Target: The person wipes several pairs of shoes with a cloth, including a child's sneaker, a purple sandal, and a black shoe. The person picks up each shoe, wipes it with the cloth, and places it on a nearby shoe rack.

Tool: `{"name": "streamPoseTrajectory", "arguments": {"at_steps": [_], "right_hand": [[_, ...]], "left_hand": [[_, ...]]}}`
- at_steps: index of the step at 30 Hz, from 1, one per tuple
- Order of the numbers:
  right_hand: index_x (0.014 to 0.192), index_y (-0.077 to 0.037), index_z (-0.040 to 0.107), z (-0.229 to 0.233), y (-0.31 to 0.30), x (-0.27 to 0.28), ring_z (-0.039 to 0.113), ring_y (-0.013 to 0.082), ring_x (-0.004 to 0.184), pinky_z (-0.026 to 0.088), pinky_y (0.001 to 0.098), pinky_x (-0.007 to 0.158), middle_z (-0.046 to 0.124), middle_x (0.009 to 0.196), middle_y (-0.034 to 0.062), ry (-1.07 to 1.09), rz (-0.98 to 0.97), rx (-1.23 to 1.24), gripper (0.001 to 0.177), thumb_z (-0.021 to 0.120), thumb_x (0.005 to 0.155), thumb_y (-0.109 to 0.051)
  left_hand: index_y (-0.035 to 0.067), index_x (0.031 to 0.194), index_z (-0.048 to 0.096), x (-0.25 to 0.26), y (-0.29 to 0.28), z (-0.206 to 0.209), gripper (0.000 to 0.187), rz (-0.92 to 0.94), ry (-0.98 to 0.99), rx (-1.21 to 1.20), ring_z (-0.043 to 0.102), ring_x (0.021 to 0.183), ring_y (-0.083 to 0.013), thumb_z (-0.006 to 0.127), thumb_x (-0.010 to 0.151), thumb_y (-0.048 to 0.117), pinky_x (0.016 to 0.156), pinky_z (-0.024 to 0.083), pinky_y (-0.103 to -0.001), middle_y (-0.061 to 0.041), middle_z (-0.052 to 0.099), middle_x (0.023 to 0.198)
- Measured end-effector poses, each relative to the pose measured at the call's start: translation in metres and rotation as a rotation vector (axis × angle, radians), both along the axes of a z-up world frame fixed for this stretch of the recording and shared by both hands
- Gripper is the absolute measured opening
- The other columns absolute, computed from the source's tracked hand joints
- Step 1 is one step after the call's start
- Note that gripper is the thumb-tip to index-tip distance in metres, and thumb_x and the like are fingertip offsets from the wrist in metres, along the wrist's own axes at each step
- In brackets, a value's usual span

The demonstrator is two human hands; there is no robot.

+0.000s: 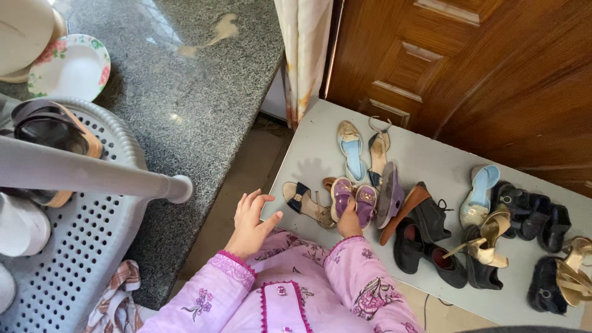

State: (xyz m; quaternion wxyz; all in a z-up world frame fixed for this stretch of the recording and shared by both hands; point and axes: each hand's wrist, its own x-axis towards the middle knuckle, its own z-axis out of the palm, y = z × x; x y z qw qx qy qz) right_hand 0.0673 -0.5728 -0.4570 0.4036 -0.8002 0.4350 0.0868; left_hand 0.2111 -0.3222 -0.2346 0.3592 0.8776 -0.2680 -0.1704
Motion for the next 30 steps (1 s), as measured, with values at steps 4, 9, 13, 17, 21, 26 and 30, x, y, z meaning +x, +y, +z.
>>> {"name": "streamPoseTrajectory", "arguments": {"at_steps": [4, 9, 13, 17, 21, 26, 30], "right_hand": [[0.152, -0.008, 0.017, 0.018, -0.003, 0.002, 0.064, 0.0515, 0.105, 0.05, 0.0553, 0.088, 0.064, 0.116, 0.0354, -0.098, -0.052, -0.119, 0.081, 0.068, 0.089, -0.008], [0.156, -0.014, 0.018, 0.06, -0.011, -0.007, 0.067, 0.0475, 0.104, 0.051, 0.0514, 0.091, 0.068, 0.113, 0.031, -0.096, -0.065, -0.138, 0.093, 0.071, 0.079, 0.0], [0.147, -0.011, 0.031, 0.1, -0.01, -0.027, 0.068, 0.0454, 0.103, 0.053, 0.0505, 0.087, 0.068, 0.115, 0.0267, -0.413, -0.006, -0.25, 0.081, 0.071, 0.078, 0.002], [0.147, -0.01, 0.034, 0.146, -0.006, -0.053, 0.069, 0.0406, 0.101, 0.054, 0.0467, 0.086, 0.069, 0.108, 0.0209, -0.564, 0.076, -0.293, 0.08, 0.074, 0.077, -0.002], [0.147, -0.008, 0.036, 0.19, 0.004, -0.086, 0.069, 0.0367, 0.1, 0.056, 0.0434, 0.085, 0.072, 0.103, 0.0151, -0.641, 0.181, -0.394, 0.082, 0.08, 0.078, -0.009], [0.141, -0.003, 0.041, 0.237, 0.02, -0.138, 0.07, 0.035, 0.101, 0.056, 0.0417, 0.086, 0.073, 0.103, 0.0118, -0.807, 0.274, -0.531, 0.074, 0.083, 0.081, -0.012], [0.137, 0.0, 0.043, 0.265, 0.038, -0.18, 0.07, 0.0341, 0.098, 0.057, 0.041, 0.084, 0.072, 0.102, 0.0118, -0.935, 0.322, -0.612, 0.068, 0.083, 0.083, -0.009]], "left_hand": [[0.014, 0.124, 0.063, -0.001, -0.004, 0.013, 0.044, 0.0, -0.004, -0.03, 0.035, 0.144, -0.0395, 0.071, 0.088, 0.038, 0.121, 0.021, -0.052, -0.018, 0.052, 0.144], [0.012, 0.12, 0.063, -0.02, -0.02, 0.039, 0.04, -0.051, -0.013, -0.114, 0.044, 0.134, -0.0373, 0.073, 0.087, 0.032, 0.113, 0.033, -0.047, -0.014, 0.057, 0.135], [0.011, 0.119, 0.063, -0.047, -0.032, 0.058, 0.037, -0.117, 0.009, -0.205, 0.05, 0.129, -0.0334, 0.074, 0.088, 0.028, 0.109, 0.039, -0.044, -0.013, 0.06, 0.13], [0.008, 0.123, 0.06, -0.081, -0.043, 0.068, 0.041, -0.158, 0.069, -0.266, 0.05, 0.126, -0.0346, 0.073, 0.088, 0.025, 0.106, 0.039, -0.044, -0.013, 0.06, 0.129], [0.006, 0.124, 0.057, -0.121, -0.053, 0.07, 0.041, -0.196, 0.042, -0.382, 0.054, 0.125, -0.0354, 0.073, 0.09, 0.021, 0.106, 0.042, -0.044, -0.013, 0.063, 0.127], [0.0, 0.136, 0.042, -0.175, -0.069, 0.066, 0.063, -0.061, -0.073, -0.568, 0.055, 0.126, -0.0358, 0.079, 0.086, 0.013, 0.106, 0.043, -0.042, -0.02, 0.054, 0.129], [0.0, 0.145, 0.027, -0.214, -0.073, 0.07, 0.086, 0.169, -0.024, -0.707, 0.057, 0.121, -0.0306, 0.084, 0.082, 0.014, 0.103, 0.047, -0.041, -0.023, 0.05, 0.133]]}}
